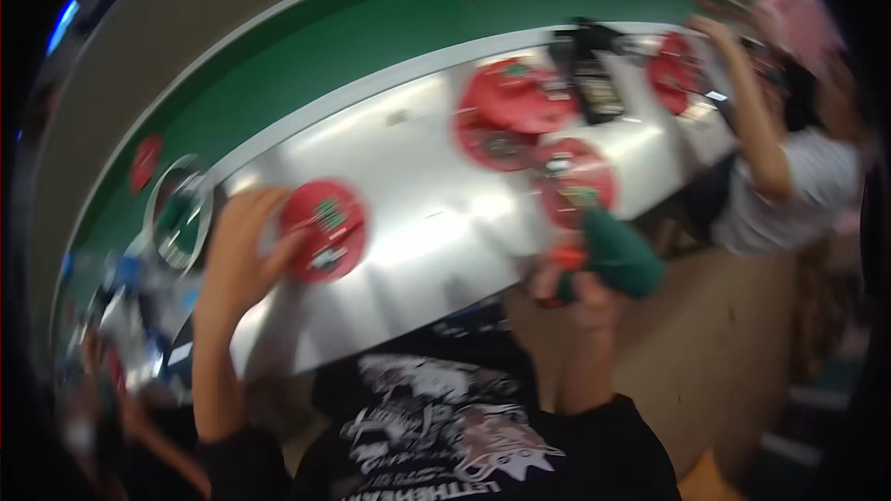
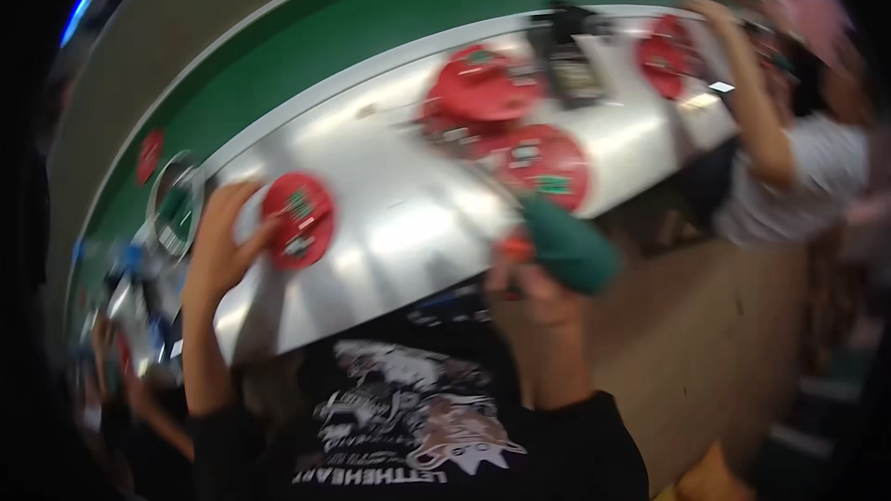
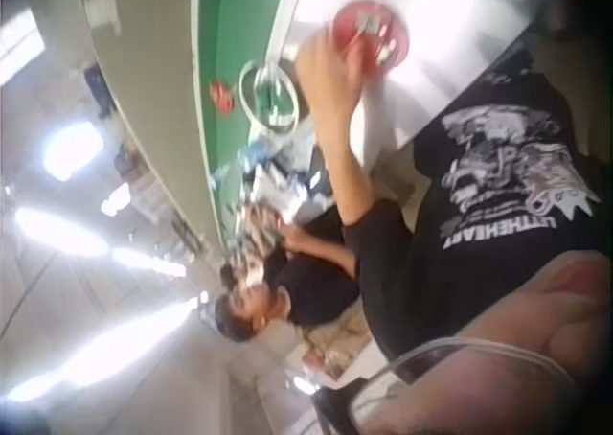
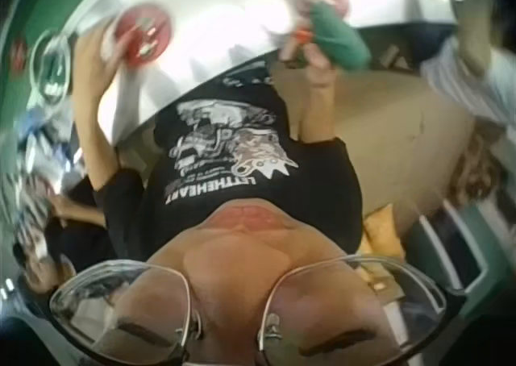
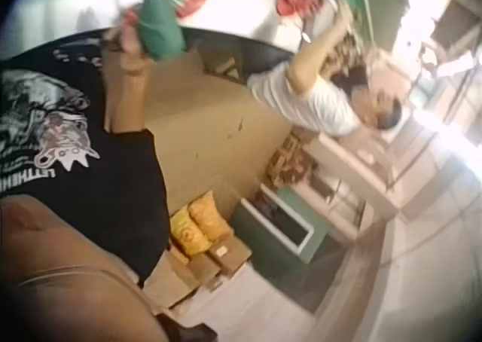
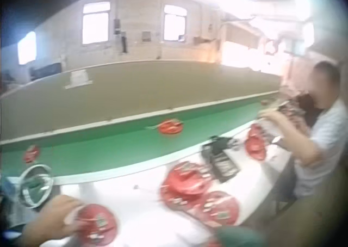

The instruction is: Soldering electronic components onto small green circuit boards on an assembly line.

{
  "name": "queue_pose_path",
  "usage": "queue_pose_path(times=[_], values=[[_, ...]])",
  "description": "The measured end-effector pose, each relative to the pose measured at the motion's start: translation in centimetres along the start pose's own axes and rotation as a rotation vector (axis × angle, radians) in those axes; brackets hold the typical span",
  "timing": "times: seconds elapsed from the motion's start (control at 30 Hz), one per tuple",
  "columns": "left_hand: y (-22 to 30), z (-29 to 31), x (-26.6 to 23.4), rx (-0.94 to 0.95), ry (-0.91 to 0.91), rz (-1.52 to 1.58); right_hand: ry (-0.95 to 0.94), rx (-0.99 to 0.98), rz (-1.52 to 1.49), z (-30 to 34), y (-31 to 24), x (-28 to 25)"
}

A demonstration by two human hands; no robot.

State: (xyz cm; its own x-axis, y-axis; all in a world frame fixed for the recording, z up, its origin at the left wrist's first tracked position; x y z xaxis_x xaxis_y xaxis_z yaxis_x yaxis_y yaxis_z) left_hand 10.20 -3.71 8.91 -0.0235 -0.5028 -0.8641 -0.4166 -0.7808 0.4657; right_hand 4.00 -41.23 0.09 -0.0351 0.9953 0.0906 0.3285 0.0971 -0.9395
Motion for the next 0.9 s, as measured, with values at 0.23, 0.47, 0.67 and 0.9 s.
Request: queue_pose_path(times=[0.23,0.47,0.67,0.9], values=[[-2.8,4.2,-0.2,0.055,0.365,0.14,-0.033,0.166,-0.338,-5.3,0.7,7.6],[-0.7,3.4,3.0,0.209,0.294,0.252,-0.005,0.19,-0.218,-5.3,1.6,6.1],[-1.1,2.9,2.0,0.143,0.351,0.308,0.093,0.098,-0.24,-4.7,1.9,6.1],[-0.4,3.0,1.7,0.267,0.325,0.273,0.124,0.138,-0.304,-4.7,1.7,5.5]])
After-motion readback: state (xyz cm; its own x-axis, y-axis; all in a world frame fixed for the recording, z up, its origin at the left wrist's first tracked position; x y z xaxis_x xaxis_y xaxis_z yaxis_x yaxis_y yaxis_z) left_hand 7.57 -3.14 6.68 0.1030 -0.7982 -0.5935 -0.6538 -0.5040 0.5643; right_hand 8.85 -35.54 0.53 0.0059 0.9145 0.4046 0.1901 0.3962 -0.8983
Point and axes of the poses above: each hand's wrist, its own z-axis away from the middle knuckle, its own x-axis out of the palm, y = z × x, the point moved 7 cm from there along -z, towards the middle knuckle, and after that the axes turned 11 degrees about z, right-handed, at the moved point
